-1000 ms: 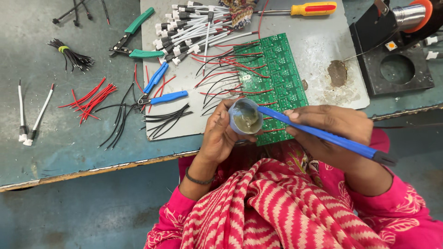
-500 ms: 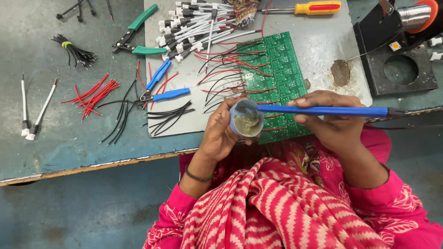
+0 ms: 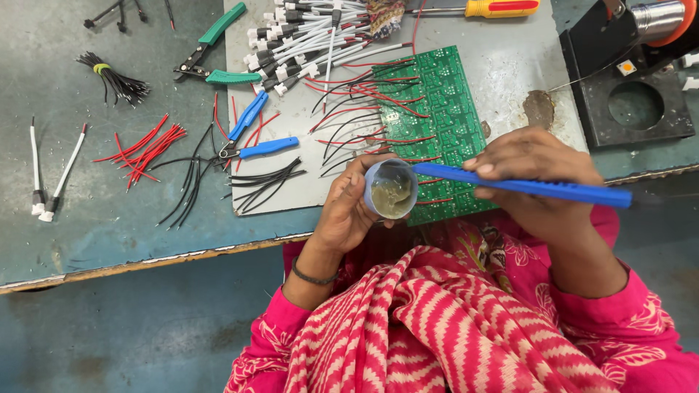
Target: The person dips wire ends into a small container of flux, then solders red and black wires onto a green circuit board using a soldering iron, attaching wires one at a time across the board.
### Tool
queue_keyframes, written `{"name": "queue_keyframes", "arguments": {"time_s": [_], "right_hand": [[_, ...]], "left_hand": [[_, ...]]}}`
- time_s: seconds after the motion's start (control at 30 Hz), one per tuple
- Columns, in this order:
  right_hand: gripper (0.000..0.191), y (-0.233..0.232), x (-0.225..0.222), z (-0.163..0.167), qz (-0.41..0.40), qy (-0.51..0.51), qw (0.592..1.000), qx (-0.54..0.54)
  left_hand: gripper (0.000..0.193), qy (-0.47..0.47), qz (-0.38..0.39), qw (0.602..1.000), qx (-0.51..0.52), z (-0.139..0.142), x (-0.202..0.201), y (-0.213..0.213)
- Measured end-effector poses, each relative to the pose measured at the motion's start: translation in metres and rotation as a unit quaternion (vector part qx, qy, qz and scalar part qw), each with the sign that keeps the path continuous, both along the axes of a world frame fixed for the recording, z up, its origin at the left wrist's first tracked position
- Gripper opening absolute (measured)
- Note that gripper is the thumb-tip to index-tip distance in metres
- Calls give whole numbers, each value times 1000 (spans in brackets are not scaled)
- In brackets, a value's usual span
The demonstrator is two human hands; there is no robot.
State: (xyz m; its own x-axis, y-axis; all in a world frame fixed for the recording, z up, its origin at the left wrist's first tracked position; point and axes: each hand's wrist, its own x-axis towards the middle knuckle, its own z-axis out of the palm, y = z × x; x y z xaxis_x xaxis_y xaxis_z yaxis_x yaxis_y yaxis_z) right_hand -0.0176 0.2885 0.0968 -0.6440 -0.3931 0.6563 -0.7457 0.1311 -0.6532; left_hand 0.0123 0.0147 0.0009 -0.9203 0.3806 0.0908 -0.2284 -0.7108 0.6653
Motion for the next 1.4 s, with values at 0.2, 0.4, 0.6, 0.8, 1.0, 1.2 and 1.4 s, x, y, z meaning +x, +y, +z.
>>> {"name": "queue_keyframes", "arguments": {"time_s": [0.2,0.4,0.6,0.8,1.0,1.2,1.4], "right_hand": [[25,3,2,8,-29,23,998,45],[26,-1,12,13,-42,20,998,31],[24,-5,15,28,-68,121,984,112],[27,-3,10,13,-77,125,985,87],[26,4,20,-29,-98,33,995,-5],[22,-4,36,-78,-99,-130,965,-208],[23,-12,46,-105,-122,-178,933,-288]], "left_hand": [[62,1,-7,1000,19,3,0,0],[57,15,7,999,29,5,1,2],[55,27,29,999,23,0,1,6],[56,41,54,998,16,-2,3,6],[49,77,72,994,32,4,5,9],[47,101,92,990,19,3,4,11],[47,93,87,991,33,0,3,11]]}}
